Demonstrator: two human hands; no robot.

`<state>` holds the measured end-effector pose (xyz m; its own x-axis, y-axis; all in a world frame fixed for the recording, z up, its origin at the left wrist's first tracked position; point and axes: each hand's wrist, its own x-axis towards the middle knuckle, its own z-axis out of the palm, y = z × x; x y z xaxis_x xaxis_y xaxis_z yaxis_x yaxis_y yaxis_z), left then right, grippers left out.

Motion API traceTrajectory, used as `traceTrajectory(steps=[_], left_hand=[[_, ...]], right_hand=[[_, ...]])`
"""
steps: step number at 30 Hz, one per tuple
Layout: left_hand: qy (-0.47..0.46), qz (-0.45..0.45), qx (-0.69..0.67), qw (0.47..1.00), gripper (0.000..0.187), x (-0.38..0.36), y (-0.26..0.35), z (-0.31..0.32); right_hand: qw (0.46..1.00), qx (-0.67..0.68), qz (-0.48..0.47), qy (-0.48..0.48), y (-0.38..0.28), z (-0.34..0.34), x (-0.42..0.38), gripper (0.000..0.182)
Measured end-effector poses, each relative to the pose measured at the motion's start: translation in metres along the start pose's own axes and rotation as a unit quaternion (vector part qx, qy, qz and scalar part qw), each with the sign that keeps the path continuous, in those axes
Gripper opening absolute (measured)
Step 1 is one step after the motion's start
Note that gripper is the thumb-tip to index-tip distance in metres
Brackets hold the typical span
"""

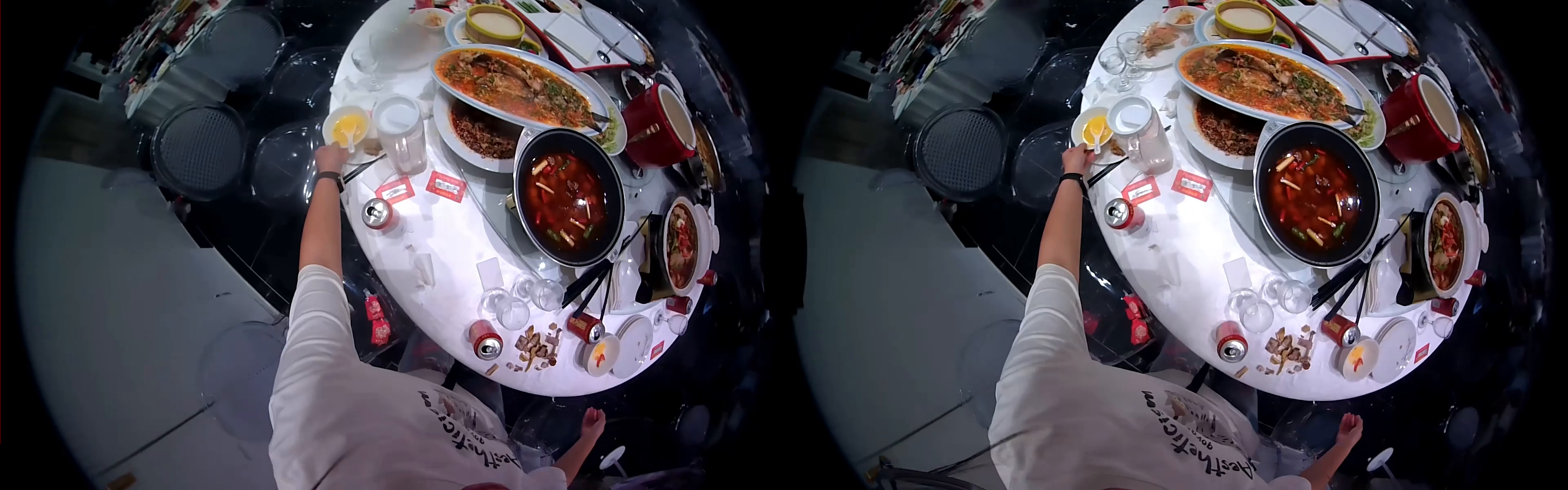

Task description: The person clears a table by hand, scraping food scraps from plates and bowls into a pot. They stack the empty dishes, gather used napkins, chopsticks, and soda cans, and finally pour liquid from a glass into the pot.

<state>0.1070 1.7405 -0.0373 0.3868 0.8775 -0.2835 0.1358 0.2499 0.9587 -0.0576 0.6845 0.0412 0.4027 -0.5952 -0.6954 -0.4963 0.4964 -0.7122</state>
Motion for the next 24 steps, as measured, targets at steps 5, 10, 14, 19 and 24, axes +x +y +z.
traceTrajectory(steps=[5, 10, 14, 19, 24], left_hand=[[0.004, -0.068, -0.071, 0.995, 0.012, 0.012, 0.004, -0.002], [-0.143, -0.06, -0.127, 0.98, 0.014, -0.025, 0.048, -0.042], [-0.22, -0.116, -0.137, 0.959, 0.017, -0.079, 0.097, -0.083], [-0.255, -0.121, -0.119, 0.952, 0.026, -0.21, 0.15, -0.103], [-0.347, -0.145, -0.145, 0.915, 0.039, -0.32, 0.141, -0.08]], right_hand=[[0.997, 0.058, -0.045, 0.04, 0.014, -0.019, -0.041, 0.024], [0.992, 0.061, -0.106, 0.033, 0.019, -0.002, -0.072, 0.023], [0.973, -0.019, -0.228, -0.04, 0.013, 0.082, -0.148, 0.017], [0.906, -0.172, -0.304, -0.24, 0.033, 0.221, -0.25, 0.015], [0.725, -0.273, -0.194, -0.601, 0.074, 0.329, -0.377, 0.019]])
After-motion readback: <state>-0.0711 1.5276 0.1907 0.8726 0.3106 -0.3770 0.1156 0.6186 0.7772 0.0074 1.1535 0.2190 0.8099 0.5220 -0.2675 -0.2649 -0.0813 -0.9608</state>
